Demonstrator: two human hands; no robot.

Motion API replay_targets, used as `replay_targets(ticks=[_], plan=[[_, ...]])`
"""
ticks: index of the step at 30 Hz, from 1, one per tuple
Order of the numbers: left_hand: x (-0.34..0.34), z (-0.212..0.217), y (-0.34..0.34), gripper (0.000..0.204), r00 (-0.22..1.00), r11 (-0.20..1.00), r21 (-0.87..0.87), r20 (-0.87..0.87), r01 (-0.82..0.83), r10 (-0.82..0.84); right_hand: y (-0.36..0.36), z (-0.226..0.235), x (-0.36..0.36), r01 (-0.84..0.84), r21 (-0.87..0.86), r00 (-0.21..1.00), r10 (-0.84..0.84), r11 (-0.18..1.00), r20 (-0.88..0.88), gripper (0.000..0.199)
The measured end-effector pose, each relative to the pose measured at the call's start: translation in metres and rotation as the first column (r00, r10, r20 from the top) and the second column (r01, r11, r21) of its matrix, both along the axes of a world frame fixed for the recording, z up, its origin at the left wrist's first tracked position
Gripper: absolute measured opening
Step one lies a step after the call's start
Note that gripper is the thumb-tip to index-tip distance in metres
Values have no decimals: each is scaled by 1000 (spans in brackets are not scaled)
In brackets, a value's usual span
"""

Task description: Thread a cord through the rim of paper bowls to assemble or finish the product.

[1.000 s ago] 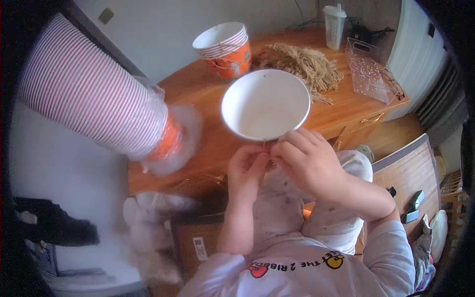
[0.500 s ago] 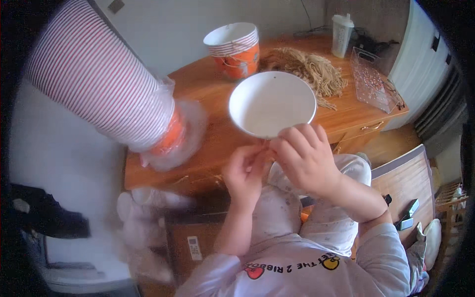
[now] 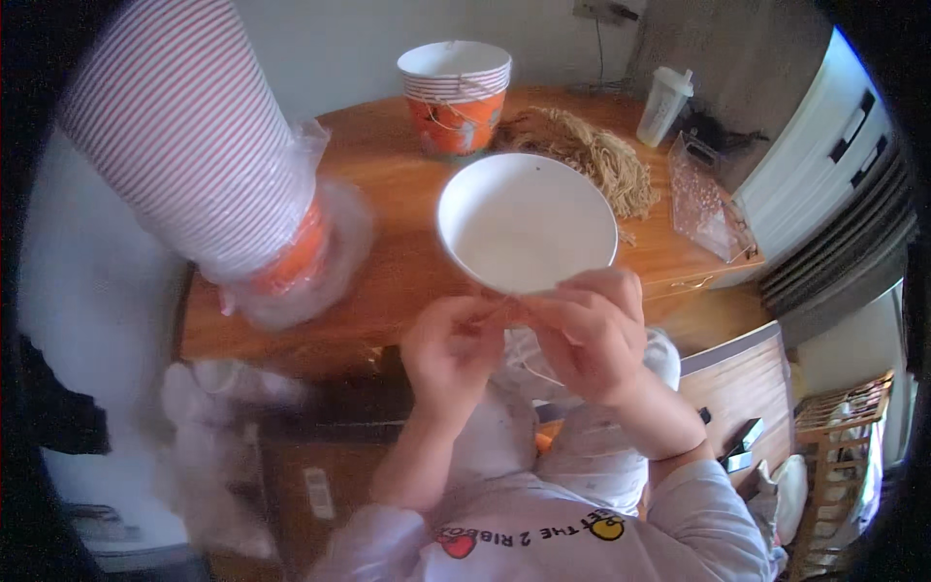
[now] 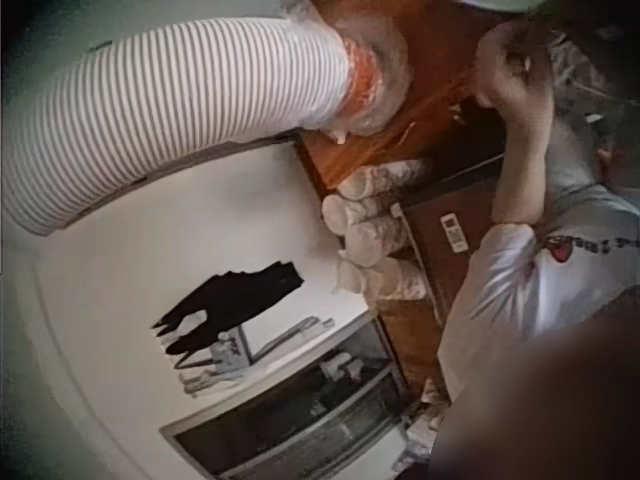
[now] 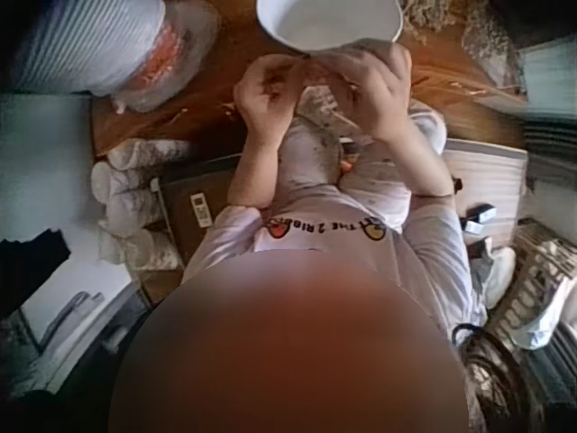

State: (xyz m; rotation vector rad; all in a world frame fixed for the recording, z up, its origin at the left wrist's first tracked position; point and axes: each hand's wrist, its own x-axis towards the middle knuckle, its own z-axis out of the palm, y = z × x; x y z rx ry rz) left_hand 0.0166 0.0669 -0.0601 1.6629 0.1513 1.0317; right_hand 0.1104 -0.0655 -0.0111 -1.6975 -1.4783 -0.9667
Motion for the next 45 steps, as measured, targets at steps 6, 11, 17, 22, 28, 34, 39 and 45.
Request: replay_targets(ticks=[6, 11, 17, 22, 28, 34, 39, 45], plan=[[-2, 5, 6, 13, 997, 997, -22, -15, 71, -71, 8, 6, -9, -16, -30, 1000, 15, 999, -18, 43], [-5, 6, 10, 12, 999, 992, 117, 12, 45, -46, 11, 12, -10, -8, -69, 999, 5, 998, -43, 42], [-5, 6, 12, 14, 994, 995, 58, 70, 77, -81, 12, 8, -15, -9, -59, 973, -5, 998, -229, 44], [-6, 5, 22, 14, 980, 967, 228, 139, 109, -143, 6, 9, -19, -13, -109, 891, -38, 994, -452, 34], [-6, 11, 15, 16, 990, 985, 161, 118, 55, -75, 9, -5, -16, 9, 34, 919, 5, 999, -393, 33], [-5, 10, 11, 16, 992, 975, 223, 123, 6, -34, 3, 2, -17, 30, -99, 950, -59, 995, -306, 55], [-3, 7, 8, 14, 991, 981, 191, 132, 11, -37, 1, 3, -17, 22, -115, 956, -55, 993, -289, 59], [-5, 5, 6, 13, 992, 988, 137, 89, 76, -89, 5, -10, -11, 63, 67, 943, -38, 996, -331, 31]])
